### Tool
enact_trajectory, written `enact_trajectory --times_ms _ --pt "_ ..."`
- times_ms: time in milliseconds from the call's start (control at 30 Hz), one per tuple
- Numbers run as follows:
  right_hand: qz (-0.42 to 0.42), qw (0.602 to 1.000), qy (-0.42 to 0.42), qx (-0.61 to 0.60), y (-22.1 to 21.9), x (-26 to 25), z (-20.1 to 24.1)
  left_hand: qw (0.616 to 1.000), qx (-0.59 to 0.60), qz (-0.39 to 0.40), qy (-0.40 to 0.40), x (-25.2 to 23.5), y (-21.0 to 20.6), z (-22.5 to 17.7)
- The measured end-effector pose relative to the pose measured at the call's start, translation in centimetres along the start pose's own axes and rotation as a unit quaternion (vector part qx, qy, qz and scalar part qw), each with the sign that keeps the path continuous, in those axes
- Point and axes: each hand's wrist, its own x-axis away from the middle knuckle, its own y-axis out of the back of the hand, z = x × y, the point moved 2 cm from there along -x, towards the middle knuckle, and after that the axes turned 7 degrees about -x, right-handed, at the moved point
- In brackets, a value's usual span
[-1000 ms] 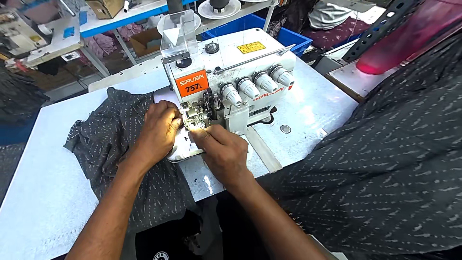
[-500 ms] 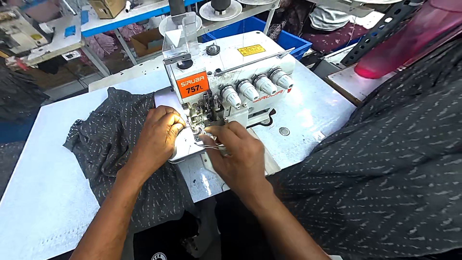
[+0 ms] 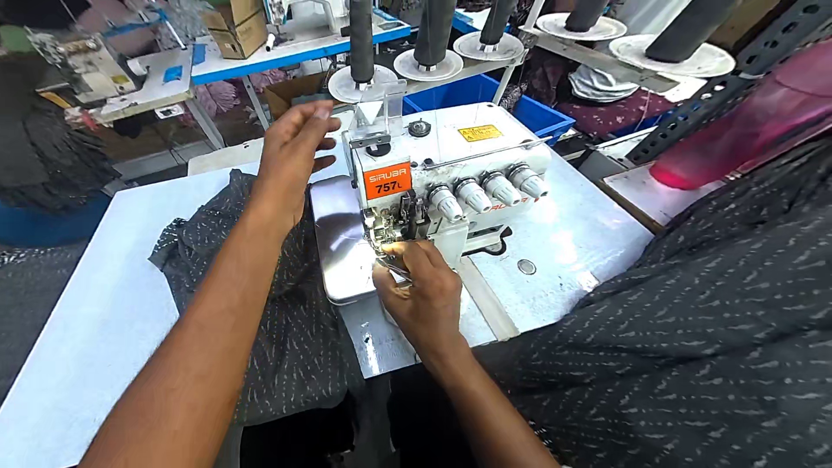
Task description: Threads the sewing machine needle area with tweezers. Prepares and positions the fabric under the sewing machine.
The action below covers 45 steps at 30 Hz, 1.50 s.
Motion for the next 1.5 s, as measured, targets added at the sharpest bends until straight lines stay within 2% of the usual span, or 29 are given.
enact_trajectory --times_ms 67,133,200,300,367,467,533,700,967,1100,1500 --pt "-0.004 1.000 -0.004 -0.001 0.0 0.0 0.0 0.998 0.030 0.040 0.028 -1.7 -1.0 -0.5" --pt "-0.005 1.000 -0.008 -0.004 0.0 0.0 0.1 0.998 0.004 0.064 0.029 -2.7 -1.6 -0.7" --pt "-0.005 1.000 -0.010 -0.013 -0.1 0.0 0.0 0.996 -0.022 0.080 0.036 -3.1 -1.8 -1.0" --pt "-0.004 1.000 -0.011 -0.023 -0.1 0.1 0.0 0.994 0.004 0.090 0.065 -3.1 -1.4 -0.8" --pt "-0.004 1.000 -0.012 -0.025 -0.1 0.0 0.0 0.994 0.010 0.084 0.074 -3.4 -1.2 -0.8" --pt "-0.005 1.000 -0.011 -0.022 -0.1 0.0 0.0 0.995 -0.058 0.058 0.055 -4.1 -1.7 -0.7" --pt "-0.006 1.000 -0.011 -0.020 -0.1 -0.1 0.1 0.992 -0.079 0.067 0.076 -4.7 -1.7 -0.4" --pt "-0.004 1.000 -0.015 -0.023 -0.1 0.0 0.1 0.986 -0.080 0.048 0.141 -4.5 -2.2 -0.5" --pt "-0.027 0.999 -0.021 -0.027 -0.4 0.3 0.1 0.982 -0.067 0.011 0.174 -4.6 -2.5 0.0" --pt "-0.042 0.999 -0.007 -0.018 -0.4 0.3 0.5 0.977 -0.024 0.009 0.209 -4.7 -2.5 0.8" --pt "-0.040 0.997 0.066 -0.019 -0.2 0.5 0.5 0.969 -0.046 -0.010 0.242 -4.6 -3.0 1.0"
